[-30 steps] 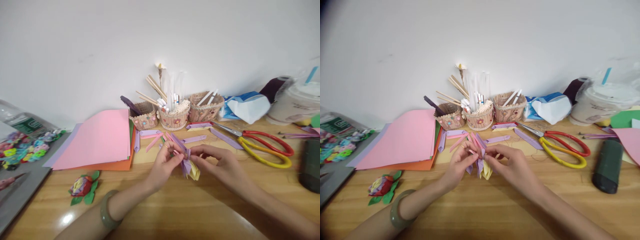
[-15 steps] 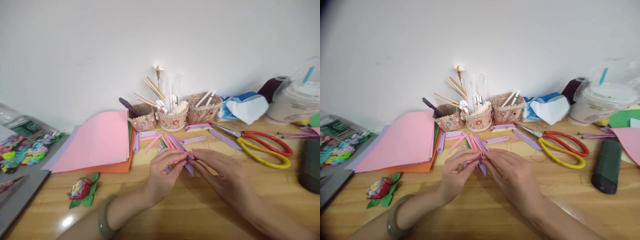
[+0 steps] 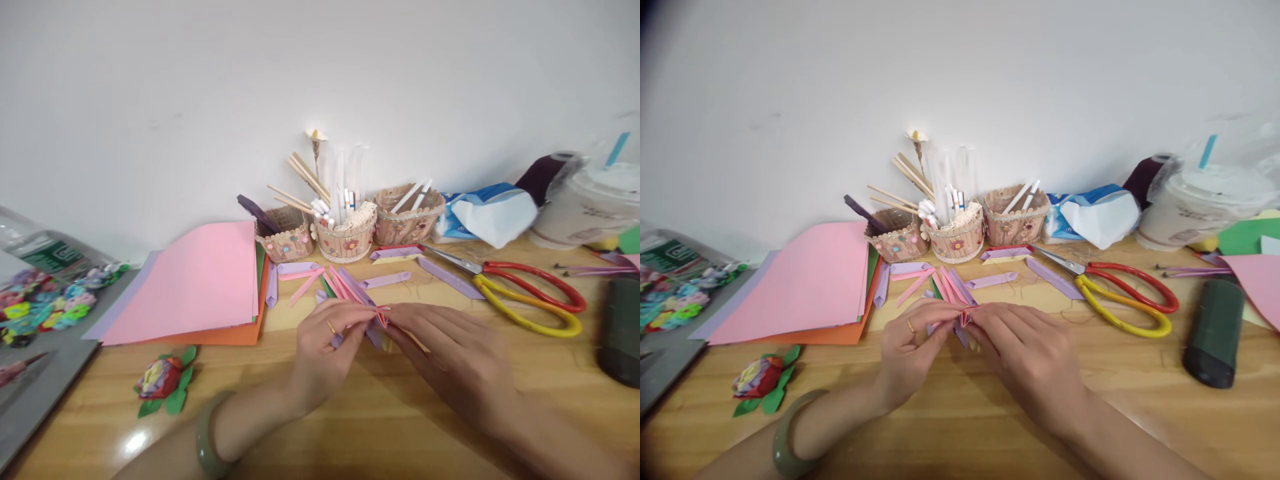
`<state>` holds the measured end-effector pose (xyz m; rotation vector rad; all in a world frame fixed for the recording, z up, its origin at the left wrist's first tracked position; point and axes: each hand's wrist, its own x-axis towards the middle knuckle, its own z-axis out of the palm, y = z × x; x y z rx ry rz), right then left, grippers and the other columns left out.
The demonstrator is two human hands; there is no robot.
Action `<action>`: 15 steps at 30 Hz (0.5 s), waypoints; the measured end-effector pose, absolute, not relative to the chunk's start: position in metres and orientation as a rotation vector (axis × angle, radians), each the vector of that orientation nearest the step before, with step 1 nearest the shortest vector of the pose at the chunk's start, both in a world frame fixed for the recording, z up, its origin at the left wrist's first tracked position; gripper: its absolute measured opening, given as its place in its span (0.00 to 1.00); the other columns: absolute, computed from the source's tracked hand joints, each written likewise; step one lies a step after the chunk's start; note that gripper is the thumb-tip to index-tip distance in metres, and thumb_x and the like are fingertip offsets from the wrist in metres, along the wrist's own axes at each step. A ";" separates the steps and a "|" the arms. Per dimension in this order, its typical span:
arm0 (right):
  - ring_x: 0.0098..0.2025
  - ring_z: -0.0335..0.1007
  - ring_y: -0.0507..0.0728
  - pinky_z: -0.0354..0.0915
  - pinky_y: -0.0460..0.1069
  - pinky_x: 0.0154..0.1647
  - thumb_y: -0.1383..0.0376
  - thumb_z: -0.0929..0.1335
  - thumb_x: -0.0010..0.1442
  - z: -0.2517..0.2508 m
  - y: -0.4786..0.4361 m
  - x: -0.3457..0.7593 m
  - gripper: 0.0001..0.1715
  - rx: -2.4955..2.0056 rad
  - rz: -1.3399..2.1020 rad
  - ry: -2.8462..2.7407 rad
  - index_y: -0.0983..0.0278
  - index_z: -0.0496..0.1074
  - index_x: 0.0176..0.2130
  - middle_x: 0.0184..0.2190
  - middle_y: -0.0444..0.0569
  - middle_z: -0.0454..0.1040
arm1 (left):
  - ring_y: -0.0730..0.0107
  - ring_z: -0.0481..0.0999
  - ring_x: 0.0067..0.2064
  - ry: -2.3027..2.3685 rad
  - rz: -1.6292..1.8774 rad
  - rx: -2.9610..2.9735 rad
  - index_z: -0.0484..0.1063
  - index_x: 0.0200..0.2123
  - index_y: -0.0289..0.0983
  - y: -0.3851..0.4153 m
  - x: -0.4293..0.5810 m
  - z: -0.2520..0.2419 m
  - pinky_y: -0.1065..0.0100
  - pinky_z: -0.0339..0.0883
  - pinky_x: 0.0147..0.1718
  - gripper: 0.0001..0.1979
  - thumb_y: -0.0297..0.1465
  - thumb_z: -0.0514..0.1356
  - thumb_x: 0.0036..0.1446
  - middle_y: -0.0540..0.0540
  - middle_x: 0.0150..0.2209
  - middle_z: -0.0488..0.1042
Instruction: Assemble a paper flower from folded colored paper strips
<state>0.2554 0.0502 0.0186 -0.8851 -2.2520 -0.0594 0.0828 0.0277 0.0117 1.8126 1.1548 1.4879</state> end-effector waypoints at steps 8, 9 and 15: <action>0.31 0.73 0.54 0.67 0.48 0.31 0.68 0.66 0.58 0.025 0.056 0.254 0.04 -0.863 0.285 -2.193 0.61 0.71 0.35 0.30 0.48 0.78 | 0.69 0.72 0.36 1.118 1.491 1.832 0.71 0.32 0.37 0.029 0.080 0.013 0.67 0.65 0.37 0.06 0.21 0.58 0.52 0.45 0.33 0.73; 0.31 0.72 0.54 0.67 0.48 0.31 0.68 0.66 0.58 0.027 0.058 0.254 0.04 -0.851 0.372 -2.186 0.61 0.71 0.34 0.30 0.48 0.77 | 0.69 0.71 0.35 1.103 1.465 1.814 0.70 0.31 0.37 0.029 0.079 0.013 0.67 0.64 0.36 0.05 0.22 0.58 0.52 0.46 0.32 0.71; 0.33 0.69 0.53 0.65 0.47 0.33 0.65 0.65 0.58 0.037 0.066 0.254 0.06 -0.767 0.812 -2.183 0.62 0.70 0.29 0.31 0.49 0.72 | 0.70 0.65 0.33 0.954 1.192 1.492 0.66 0.27 0.36 0.036 0.073 0.018 0.69 0.60 0.32 0.03 0.29 0.58 0.51 0.47 0.29 0.66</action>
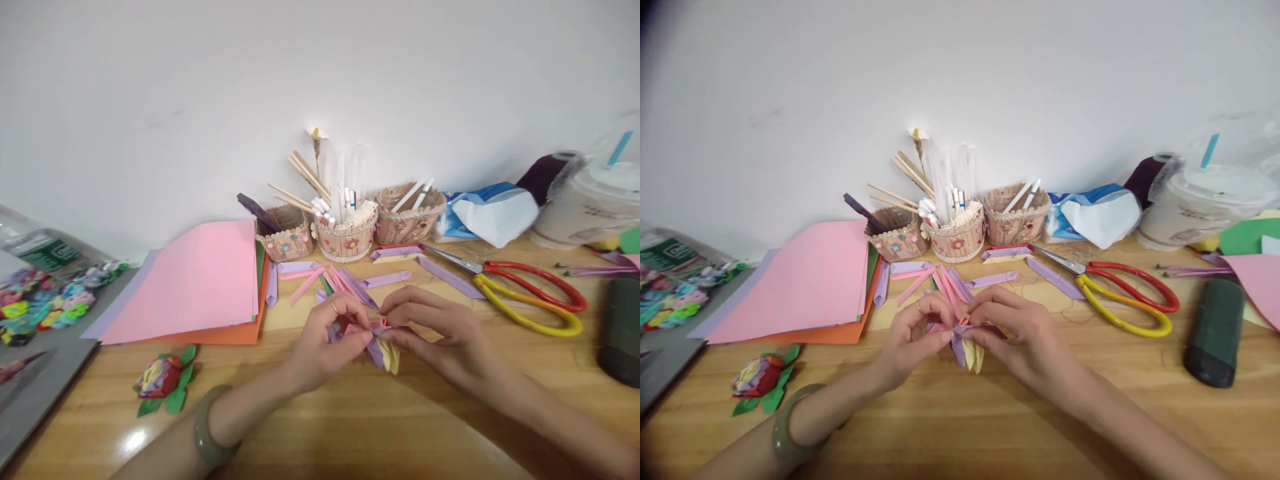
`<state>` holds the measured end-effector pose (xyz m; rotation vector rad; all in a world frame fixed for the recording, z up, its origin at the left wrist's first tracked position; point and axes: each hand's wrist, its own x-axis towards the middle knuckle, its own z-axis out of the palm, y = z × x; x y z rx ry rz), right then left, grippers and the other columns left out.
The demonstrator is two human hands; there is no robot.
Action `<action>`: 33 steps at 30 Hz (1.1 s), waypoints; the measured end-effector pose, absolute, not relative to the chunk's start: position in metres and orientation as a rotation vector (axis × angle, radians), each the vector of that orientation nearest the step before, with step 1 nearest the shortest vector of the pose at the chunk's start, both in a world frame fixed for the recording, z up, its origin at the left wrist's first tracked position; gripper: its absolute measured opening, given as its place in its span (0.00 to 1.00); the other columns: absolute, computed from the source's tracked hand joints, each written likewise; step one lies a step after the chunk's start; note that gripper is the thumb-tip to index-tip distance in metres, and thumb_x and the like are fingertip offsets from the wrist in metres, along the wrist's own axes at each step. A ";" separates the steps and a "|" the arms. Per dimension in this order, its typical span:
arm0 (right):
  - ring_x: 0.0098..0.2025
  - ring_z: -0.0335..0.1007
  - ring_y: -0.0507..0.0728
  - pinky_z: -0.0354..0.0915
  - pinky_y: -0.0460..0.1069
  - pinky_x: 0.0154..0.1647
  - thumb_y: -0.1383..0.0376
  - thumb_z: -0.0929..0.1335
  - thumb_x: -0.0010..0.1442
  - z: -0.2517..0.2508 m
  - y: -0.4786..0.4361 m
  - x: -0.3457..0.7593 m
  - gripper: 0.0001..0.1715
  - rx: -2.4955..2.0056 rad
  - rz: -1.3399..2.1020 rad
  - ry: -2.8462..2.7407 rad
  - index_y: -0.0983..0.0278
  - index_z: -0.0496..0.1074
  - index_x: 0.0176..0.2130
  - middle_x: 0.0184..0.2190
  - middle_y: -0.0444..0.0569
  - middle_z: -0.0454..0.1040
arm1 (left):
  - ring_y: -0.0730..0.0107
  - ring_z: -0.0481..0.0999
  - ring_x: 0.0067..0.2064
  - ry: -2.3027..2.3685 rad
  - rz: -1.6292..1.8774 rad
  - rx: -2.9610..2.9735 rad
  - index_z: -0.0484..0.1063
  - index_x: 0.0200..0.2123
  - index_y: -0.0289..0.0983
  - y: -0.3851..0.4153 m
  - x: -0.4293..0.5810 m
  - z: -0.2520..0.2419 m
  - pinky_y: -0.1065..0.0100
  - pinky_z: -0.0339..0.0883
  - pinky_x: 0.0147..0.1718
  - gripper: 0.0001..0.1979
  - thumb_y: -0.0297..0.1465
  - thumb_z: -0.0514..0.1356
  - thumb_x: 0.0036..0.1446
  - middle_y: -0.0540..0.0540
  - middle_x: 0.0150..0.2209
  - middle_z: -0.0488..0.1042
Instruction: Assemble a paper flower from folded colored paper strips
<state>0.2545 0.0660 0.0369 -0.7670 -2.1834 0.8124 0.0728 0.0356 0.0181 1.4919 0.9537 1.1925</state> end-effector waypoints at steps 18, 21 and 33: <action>0.26 0.65 0.52 0.61 0.46 0.26 0.56 0.65 0.57 0.040 0.067 0.250 0.14 -0.982 1.234 -2.003 0.64 0.70 0.26 0.23 0.44 0.71 | 0.76 0.69 0.25 0.983 1.096 1.084 0.68 0.26 0.34 0.041 0.075 0.012 0.73 0.64 0.26 0.14 0.36 0.67 0.42 0.49 0.25 0.71; 0.26 0.65 0.52 0.61 0.46 0.26 0.56 0.65 0.56 0.037 0.069 0.249 0.13 -1.007 1.239 -1.998 0.63 0.71 0.28 0.24 0.44 0.72 | 0.75 0.70 0.26 1.005 1.120 1.089 0.69 0.25 0.33 0.043 0.075 0.009 0.72 0.66 0.28 0.14 0.36 0.68 0.41 0.48 0.25 0.72; 0.25 0.63 0.50 0.58 0.45 0.25 0.65 0.63 0.56 0.033 0.066 0.248 0.10 -1.016 1.439 -1.995 0.64 0.68 0.24 0.22 0.42 0.69 | 0.75 0.72 0.21 0.909 0.931 0.911 0.69 0.24 0.33 0.044 0.079 0.017 0.72 0.67 0.23 0.16 0.36 0.70 0.36 0.50 0.20 0.73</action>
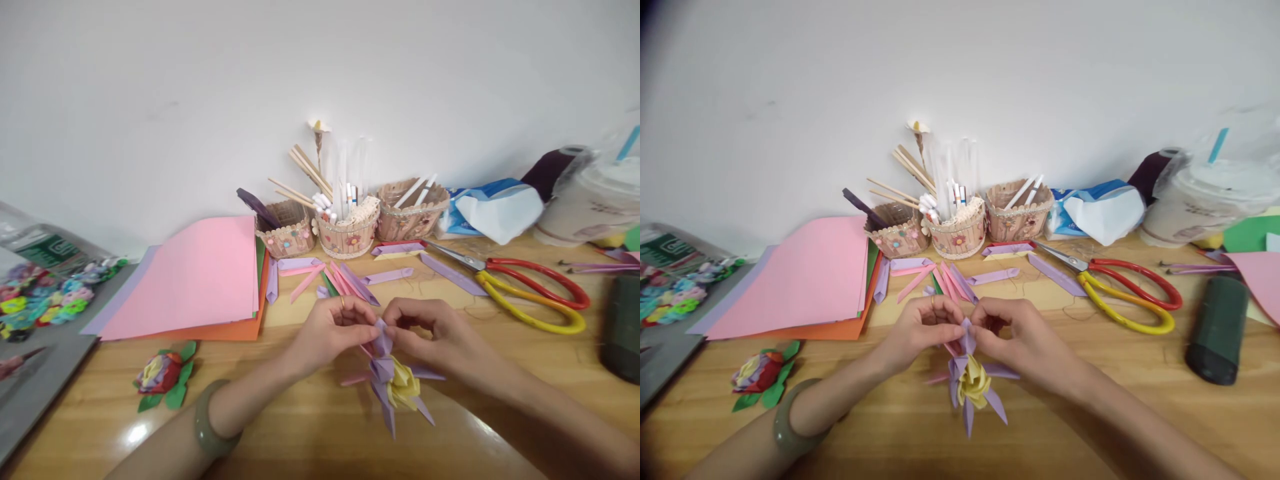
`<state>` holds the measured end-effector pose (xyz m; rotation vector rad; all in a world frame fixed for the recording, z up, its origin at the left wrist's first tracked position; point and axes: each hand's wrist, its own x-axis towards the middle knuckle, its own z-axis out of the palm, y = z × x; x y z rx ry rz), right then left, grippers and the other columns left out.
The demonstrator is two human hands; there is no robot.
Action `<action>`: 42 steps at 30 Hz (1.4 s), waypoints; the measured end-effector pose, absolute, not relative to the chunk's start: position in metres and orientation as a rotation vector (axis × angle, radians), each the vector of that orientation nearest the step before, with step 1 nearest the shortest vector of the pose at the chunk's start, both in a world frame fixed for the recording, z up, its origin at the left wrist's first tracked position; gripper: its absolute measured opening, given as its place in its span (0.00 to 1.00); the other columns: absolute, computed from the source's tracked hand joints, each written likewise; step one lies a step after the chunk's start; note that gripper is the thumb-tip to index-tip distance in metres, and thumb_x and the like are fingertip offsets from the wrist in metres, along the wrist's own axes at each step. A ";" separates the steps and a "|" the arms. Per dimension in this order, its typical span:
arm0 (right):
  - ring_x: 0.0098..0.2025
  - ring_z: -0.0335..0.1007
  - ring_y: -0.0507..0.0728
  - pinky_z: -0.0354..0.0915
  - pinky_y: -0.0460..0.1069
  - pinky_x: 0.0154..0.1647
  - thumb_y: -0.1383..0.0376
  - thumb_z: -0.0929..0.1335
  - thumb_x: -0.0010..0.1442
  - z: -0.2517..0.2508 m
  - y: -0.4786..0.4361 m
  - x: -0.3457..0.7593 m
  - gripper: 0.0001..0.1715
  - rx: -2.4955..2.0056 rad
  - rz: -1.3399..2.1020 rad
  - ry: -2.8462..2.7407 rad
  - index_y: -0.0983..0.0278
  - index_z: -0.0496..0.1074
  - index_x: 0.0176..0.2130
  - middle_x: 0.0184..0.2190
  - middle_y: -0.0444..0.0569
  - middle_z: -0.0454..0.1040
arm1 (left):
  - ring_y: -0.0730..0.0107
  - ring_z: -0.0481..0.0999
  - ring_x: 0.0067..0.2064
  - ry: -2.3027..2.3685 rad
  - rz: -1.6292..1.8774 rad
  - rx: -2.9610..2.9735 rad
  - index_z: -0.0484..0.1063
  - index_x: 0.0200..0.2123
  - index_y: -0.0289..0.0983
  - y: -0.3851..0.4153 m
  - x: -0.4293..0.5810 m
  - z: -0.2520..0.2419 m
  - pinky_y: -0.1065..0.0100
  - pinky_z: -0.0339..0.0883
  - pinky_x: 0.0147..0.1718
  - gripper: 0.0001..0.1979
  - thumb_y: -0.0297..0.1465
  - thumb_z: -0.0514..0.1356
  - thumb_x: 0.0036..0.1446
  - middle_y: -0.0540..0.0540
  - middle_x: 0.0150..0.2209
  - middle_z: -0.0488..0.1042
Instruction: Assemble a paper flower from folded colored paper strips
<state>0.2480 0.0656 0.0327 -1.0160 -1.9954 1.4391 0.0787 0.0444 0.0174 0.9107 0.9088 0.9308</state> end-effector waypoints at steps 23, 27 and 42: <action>0.24 0.65 0.51 0.60 0.46 0.25 0.65 0.62 0.56 0.021 0.069 0.250 0.09 -1.136 0.926 -2.233 0.63 0.69 0.27 0.22 0.44 0.72 | 0.76 0.67 0.23 1.190 0.885 1.190 0.67 0.25 0.34 0.045 0.076 0.006 0.74 0.62 0.21 0.05 0.31 0.59 0.48 0.51 0.23 0.69; 0.22 0.62 0.50 0.59 0.45 0.22 0.63 0.62 0.57 0.026 0.071 0.248 0.11 -1.160 1.204 -2.207 0.64 0.70 0.28 0.21 0.43 0.70 | 0.77 0.67 0.24 1.178 0.938 1.235 0.69 0.25 0.34 0.045 0.076 0.007 0.74 0.63 0.23 0.06 0.31 0.59 0.48 0.50 0.24 0.70; 0.25 0.65 0.51 0.57 0.46 0.25 0.69 0.63 0.59 0.014 0.069 0.255 0.08 -0.792 0.223 -2.396 0.64 0.70 0.31 0.23 0.47 0.71 | 0.72 0.71 0.28 1.140 1.002 1.001 0.72 0.35 0.35 0.047 0.072 0.013 0.72 0.64 0.24 0.12 0.37 0.57 0.52 0.47 0.29 0.73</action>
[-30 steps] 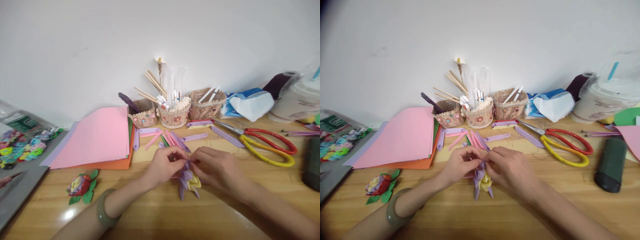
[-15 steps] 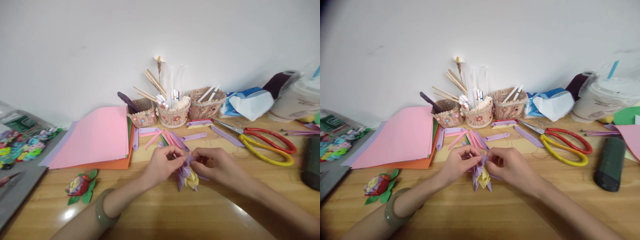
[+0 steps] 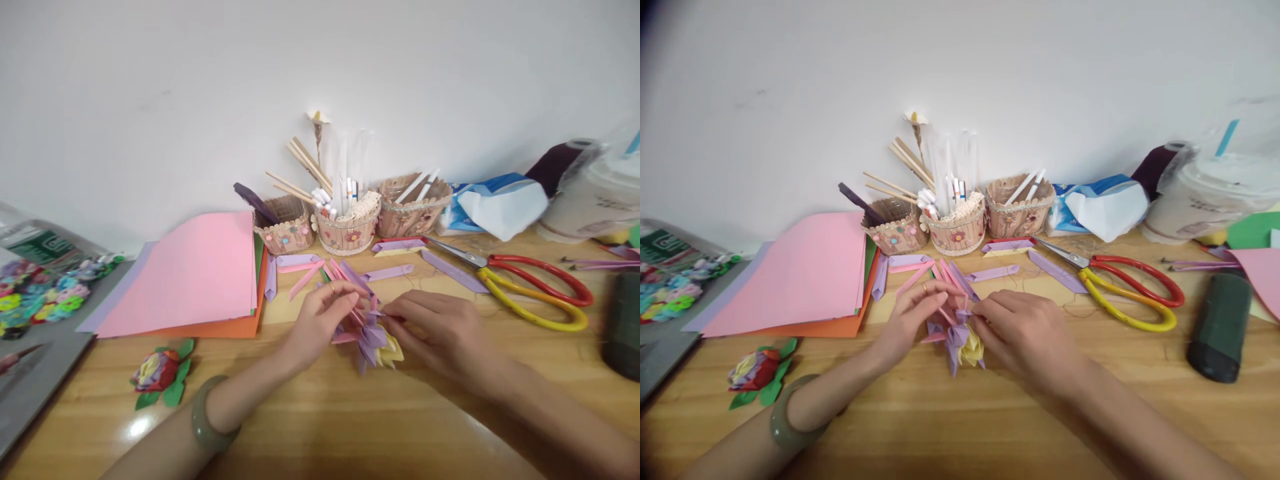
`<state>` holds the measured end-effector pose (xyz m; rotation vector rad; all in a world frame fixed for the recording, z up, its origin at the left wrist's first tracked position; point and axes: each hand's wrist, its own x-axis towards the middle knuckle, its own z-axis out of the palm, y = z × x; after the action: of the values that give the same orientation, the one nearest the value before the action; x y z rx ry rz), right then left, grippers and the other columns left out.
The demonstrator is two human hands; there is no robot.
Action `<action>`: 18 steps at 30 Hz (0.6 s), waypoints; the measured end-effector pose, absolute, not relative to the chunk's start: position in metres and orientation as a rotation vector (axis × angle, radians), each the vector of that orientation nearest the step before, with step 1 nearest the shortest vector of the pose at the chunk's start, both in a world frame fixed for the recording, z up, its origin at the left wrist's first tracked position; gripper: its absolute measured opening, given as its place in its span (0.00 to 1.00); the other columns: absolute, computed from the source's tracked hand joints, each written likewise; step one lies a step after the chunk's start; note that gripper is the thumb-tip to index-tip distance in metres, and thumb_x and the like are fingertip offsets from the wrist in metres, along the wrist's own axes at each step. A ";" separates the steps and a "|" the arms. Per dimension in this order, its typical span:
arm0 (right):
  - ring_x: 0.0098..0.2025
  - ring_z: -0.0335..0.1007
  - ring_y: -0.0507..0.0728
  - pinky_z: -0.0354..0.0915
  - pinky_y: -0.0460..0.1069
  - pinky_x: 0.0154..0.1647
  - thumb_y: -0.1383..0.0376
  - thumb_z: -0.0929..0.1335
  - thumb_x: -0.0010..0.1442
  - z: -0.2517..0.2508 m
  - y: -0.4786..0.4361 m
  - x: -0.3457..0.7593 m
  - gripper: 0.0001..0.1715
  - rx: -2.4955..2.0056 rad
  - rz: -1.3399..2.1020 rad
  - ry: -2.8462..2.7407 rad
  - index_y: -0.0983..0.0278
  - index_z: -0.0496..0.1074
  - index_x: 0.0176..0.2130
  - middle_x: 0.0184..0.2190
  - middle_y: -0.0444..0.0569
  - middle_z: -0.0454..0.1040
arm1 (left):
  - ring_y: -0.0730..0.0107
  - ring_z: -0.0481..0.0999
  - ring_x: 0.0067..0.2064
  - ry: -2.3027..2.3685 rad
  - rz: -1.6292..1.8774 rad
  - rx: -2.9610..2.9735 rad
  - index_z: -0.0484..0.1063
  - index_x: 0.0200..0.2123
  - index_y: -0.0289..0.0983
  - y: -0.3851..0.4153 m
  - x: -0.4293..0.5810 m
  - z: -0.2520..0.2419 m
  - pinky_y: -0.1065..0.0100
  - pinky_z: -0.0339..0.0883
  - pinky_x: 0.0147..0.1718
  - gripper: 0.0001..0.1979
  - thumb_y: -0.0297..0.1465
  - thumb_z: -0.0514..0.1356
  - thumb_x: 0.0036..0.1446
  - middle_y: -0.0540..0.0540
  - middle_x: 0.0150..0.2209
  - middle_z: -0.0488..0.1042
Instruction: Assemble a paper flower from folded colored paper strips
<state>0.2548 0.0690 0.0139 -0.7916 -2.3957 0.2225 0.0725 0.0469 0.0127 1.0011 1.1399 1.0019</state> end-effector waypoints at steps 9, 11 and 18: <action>0.28 0.68 0.52 0.61 0.47 0.26 0.73 0.65 0.58 0.020 0.070 0.259 0.10 -0.588 0.124 -2.347 0.62 0.68 0.40 0.28 0.47 0.74 | 0.72 0.70 0.29 0.858 0.961 0.891 0.74 0.28 0.34 0.050 0.069 0.012 0.72 0.63 0.28 0.16 0.42 0.62 0.48 0.46 0.28 0.73; 0.29 0.68 0.52 0.63 0.47 0.27 0.73 0.64 0.58 0.023 0.070 0.260 0.11 -0.579 0.175 -2.325 0.62 0.68 0.41 0.29 0.47 0.74 | 0.74 0.70 0.29 0.848 1.025 0.982 0.73 0.26 0.34 0.048 0.071 0.014 0.73 0.63 0.28 0.10 0.35 0.67 0.43 0.48 0.27 0.72; 0.24 0.64 0.50 0.60 0.45 0.22 0.67 0.64 0.59 0.043 0.065 0.259 0.07 -0.850 0.462 -2.083 0.62 0.67 0.29 0.23 0.44 0.69 | 0.73 0.72 0.31 0.961 1.505 1.743 0.74 0.29 0.37 0.041 0.071 0.019 0.71 0.65 0.30 0.01 0.27 0.61 0.52 0.47 0.28 0.74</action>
<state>0.2589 0.0649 0.0426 -0.8500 -2.0834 0.4617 0.0714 0.0410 0.0191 1.7431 0.9607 1.5055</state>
